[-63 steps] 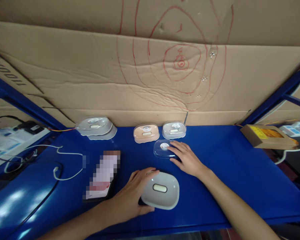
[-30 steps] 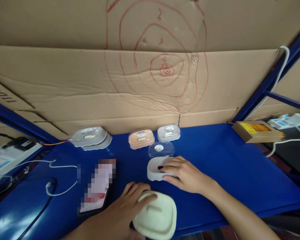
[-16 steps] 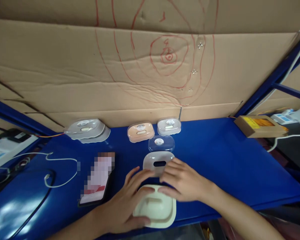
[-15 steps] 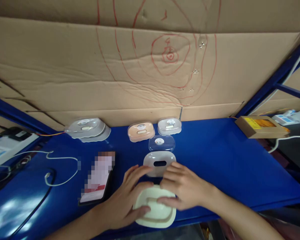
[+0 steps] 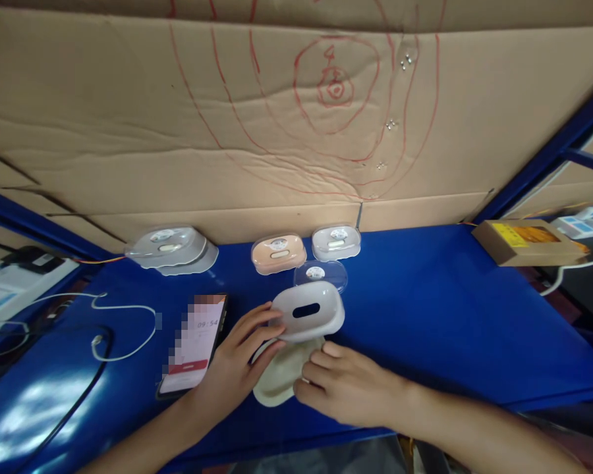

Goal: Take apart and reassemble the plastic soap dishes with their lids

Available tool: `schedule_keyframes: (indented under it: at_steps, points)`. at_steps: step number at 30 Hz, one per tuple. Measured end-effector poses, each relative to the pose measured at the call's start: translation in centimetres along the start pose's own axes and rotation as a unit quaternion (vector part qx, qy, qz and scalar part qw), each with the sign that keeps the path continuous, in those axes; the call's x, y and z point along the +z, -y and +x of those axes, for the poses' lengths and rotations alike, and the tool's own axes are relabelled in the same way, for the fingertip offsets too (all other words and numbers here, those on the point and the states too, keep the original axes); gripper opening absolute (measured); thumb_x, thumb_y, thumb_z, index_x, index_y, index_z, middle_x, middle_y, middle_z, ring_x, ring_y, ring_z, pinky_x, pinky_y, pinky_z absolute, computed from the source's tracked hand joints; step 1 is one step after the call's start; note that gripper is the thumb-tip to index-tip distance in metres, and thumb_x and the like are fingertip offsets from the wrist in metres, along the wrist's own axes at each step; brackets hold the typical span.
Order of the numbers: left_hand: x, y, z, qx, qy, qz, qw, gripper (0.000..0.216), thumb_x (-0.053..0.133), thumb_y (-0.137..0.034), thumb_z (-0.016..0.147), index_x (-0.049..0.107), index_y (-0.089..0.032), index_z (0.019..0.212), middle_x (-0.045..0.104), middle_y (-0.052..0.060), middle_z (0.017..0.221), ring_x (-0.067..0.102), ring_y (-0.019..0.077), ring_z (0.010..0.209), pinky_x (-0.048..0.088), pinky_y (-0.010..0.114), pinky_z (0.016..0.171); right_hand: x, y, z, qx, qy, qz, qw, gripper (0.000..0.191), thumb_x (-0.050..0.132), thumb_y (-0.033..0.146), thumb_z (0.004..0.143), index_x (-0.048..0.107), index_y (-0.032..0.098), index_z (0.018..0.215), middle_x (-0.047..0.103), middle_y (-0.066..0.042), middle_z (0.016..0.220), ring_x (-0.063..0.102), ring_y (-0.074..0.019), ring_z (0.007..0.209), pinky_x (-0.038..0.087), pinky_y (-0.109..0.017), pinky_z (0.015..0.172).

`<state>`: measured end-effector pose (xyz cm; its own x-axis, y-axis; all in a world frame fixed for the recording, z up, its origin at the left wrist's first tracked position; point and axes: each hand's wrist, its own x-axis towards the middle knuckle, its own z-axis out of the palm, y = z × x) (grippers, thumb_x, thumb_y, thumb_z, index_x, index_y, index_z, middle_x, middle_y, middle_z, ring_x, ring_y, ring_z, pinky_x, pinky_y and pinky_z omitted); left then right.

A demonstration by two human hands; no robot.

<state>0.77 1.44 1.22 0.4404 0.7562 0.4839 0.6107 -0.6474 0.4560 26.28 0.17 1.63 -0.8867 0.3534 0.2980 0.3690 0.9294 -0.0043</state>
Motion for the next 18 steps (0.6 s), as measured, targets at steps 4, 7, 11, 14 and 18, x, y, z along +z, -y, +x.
schedule_keyframes:
  at_steps: [4, 7, 11, 14, 18]
  points:
    - [-0.9, -1.1, 0.0, 0.006, -0.011, 0.030, 0.999, 0.017, 0.060, -0.017, 0.103, 0.065, -0.023, 0.118, 0.065, 0.009, 0.130, 0.057, 0.0271, 0.134, 0.054, 0.042, 0.110, -0.9, -0.4, -0.1, 0.012, -0.085, -0.001, 0.996, 0.013, 0.059, 0.023, 0.103, 0.068, 0.023, 0.113, 0.072, -0.003, 0.098, 0.062, -0.0200, 0.091, 0.047, -0.035, 0.084]
    - [-1.3, -1.9, -0.1, 0.028, -0.008, 0.052, 0.998, 0.013, 0.059, -0.018, 0.103, 0.065, -0.021, 0.114, 0.068, 0.009, 0.121, 0.064, 0.0247, 0.116, 0.055, 0.039, 0.098, -1.6, -1.3, -0.1, 0.074, -0.128, -0.019, 0.989, 0.029, 0.060, 0.035, 0.105, 0.064, 0.027, 0.132, 0.071, -0.008, 0.127, 0.058, -0.0269, 0.125, 0.039, -0.046, 0.111]
    - [-1.3, -2.7, -0.1, 0.083, 0.000, 0.083, 0.993, 0.007, 0.058, -0.015, 0.103, 0.064, -0.018, 0.104, 0.072, 0.007, 0.105, 0.067, 0.0217, 0.095, 0.049, 0.036, 0.083, -1.6, -3.3, 0.0, 0.135, -0.076, 0.012, 0.988, 0.032, 0.055, 0.029, 0.107, 0.062, 0.021, 0.138, 0.065, -0.013, 0.144, 0.052, -0.0285, 0.140, 0.035, -0.051, 0.118]
    - [-1.3, -3.0, -0.1, 0.112, 0.031, 0.093, 0.989, 0.004, 0.061, -0.020, 0.099, 0.063, -0.018, 0.097, 0.072, 0.008, 0.107, 0.068, 0.0241, 0.096, 0.047, 0.043, 0.090, -1.1, -4.2, 0.0, 0.094, -0.038, 0.073, 0.992, 0.028, 0.056, 0.030, 0.107, 0.065, 0.019, 0.132, 0.070, -0.011, 0.135, 0.056, -0.0258, 0.135, 0.040, -0.046, 0.115]
    - [-1.2, -2.8, -0.3, 0.077, 0.105, 0.099, 0.987, 0.039, 0.074, -0.041, 0.086, 0.065, -0.021, 0.119, 0.061, 0.016, 0.141, 0.054, 0.0421, 0.135, 0.040, 0.063, 0.111, -0.8, -3.6, 0.1, 0.054, -0.019, 0.098, 0.994, 0.028, 0.056, 0.034, 0.108, 0.066, 0.019, 0.130, 0.073, -0.010, 0.125, 0.060, -0.0240, 0.128, 0.042, -0.043, 0.112]
